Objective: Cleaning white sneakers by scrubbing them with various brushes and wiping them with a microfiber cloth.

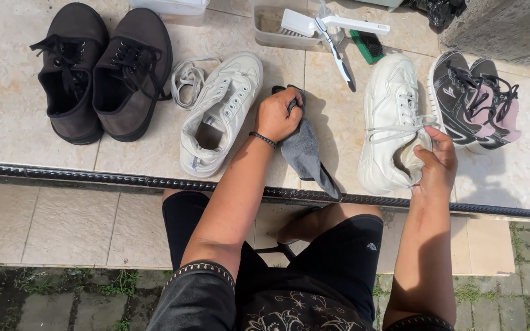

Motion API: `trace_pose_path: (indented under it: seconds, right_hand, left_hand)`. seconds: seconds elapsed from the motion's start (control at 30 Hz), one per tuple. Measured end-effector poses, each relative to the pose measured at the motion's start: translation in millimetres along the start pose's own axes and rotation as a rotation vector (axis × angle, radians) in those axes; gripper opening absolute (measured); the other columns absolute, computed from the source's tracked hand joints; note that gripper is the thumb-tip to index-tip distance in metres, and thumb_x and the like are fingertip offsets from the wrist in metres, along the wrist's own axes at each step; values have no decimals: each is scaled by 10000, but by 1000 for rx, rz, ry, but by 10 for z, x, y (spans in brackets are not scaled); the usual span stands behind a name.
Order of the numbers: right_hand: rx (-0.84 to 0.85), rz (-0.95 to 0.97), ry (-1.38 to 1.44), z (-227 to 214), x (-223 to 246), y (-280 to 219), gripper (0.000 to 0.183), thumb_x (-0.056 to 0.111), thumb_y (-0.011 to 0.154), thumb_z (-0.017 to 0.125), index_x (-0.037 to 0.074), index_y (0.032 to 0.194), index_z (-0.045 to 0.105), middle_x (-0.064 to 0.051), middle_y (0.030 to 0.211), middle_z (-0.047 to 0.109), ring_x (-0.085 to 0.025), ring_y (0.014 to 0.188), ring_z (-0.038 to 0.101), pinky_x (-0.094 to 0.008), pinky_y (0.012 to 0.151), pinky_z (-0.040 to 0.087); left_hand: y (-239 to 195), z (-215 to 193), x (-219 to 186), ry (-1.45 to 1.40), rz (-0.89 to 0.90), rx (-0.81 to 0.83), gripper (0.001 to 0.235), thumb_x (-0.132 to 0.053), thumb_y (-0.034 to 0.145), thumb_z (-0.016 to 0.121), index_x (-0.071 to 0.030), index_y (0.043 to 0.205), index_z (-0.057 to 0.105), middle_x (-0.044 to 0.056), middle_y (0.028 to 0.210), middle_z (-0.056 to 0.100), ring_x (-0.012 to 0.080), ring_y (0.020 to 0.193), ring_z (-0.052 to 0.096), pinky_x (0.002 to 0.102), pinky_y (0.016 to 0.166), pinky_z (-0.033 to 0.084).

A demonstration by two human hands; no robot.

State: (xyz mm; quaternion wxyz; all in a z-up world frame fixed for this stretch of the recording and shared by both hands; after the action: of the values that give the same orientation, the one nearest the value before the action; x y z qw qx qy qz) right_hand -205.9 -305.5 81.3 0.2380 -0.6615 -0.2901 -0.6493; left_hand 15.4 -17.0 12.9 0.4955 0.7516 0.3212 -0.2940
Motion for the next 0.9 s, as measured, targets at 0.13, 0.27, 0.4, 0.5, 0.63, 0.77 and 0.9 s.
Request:
trace_pose_path:
  seconds: [0.13, 0.27, 0.4, 0.5, 0.63, 0.77, 0.9]
  right_hand:
    - [-29, 1, -32, 95, 35, 393, 406, -55, 825, 568, 113, 1182, 666, -115, 1132, 739, -138, 967, 719, -214, 845, 574]
    - [65, 110, -56, 84, -302, 711, 479, -54, 852, 582, 148, 1274, 686, -24, 1092, 718, -76, 899, 657, -186, 799, 539]
    - [93, 241, -67, 96, -362, 752, 519, 29, 873, 631, 177, 1370, 660, 57, 791, 665, -70, 761, 655, -221, 719, 547]
    - [76, 265, -29, 87, -412, 758, 506, 19, 883, 636, 192, 1357, 675, 44, 977, 729, -85, 849, 684, -217, 751, 558]
    - [143, 259, -130, 154, -225, 689, 543, -5, 879, 622, 200, 1380, 651, 2, 1182, 731, -108, 987, 716, -229, 810, 595]
    - [118, -267, -300, 593, 357, 415, 375, -60, 895, 570, 148, 1187, 681, -194, 1496, 495, -209, 1487, 429, -351, 1149, 375]
    - [518, -218, -79, 1650, 712, -415, 249, -36, 946, 617, 133, 1128, 602, -221, 1440, 583, -267, 1453, 536, -374, 1223, 443]
  left_hand:
    - [4, 19, 63, -5, -25, 12, 182, -168, 714, 497, -163, 837, 632, -27, 727, 676, 233, 649, 627, 385, 626, 493]
    - [-6, 39, 70, -18, -66, 30, 200, -180, 724, 489, -166, 853, 641, -32, 730, 680, 229, 649, 626, 380, 629, 496]
    - [14, 15, 32, -14, -30, 14, 189, -158, 744, 500, -157, 859, 649, -32, 782, 713, 214, 690, 669, 367, 637, 518]
    - [1, -10, -25, -15, -33, 14, 138, -214, 792, 559, -166, 899, 632, -19, 778, 697, 221, 712, 669, 366, 661, 513]
    - [-80, 77, 26, 57, -16, 20, 177, -278, 818, 676, -171, 941, 607, -29, 689, 629, 166, 589, 596, 360, 563, 469]
    - [-91, 309, 151, 168, -6, 137, 311, -246, 773, 737, -195, 1037, 581, 23, 946, 665, 283, 868, 661, 444, 598, 523]
    - [-106, 378, 133, 189, 3, 147, 320, -209, 759, 729, -181, 1039, 578, 52, 948, 651, 309, 860, 663, 465, 599, 520]
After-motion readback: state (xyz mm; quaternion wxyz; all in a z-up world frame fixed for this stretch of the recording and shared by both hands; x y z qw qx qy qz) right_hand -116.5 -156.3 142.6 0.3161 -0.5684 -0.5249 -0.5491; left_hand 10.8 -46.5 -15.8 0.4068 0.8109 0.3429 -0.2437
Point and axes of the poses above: each hand's wrist, its own y-axis towards the middle knuckle, its own z-axis out of the palm, x = y × z, the point moved 3 cm from there along y, towards the middle knuckle
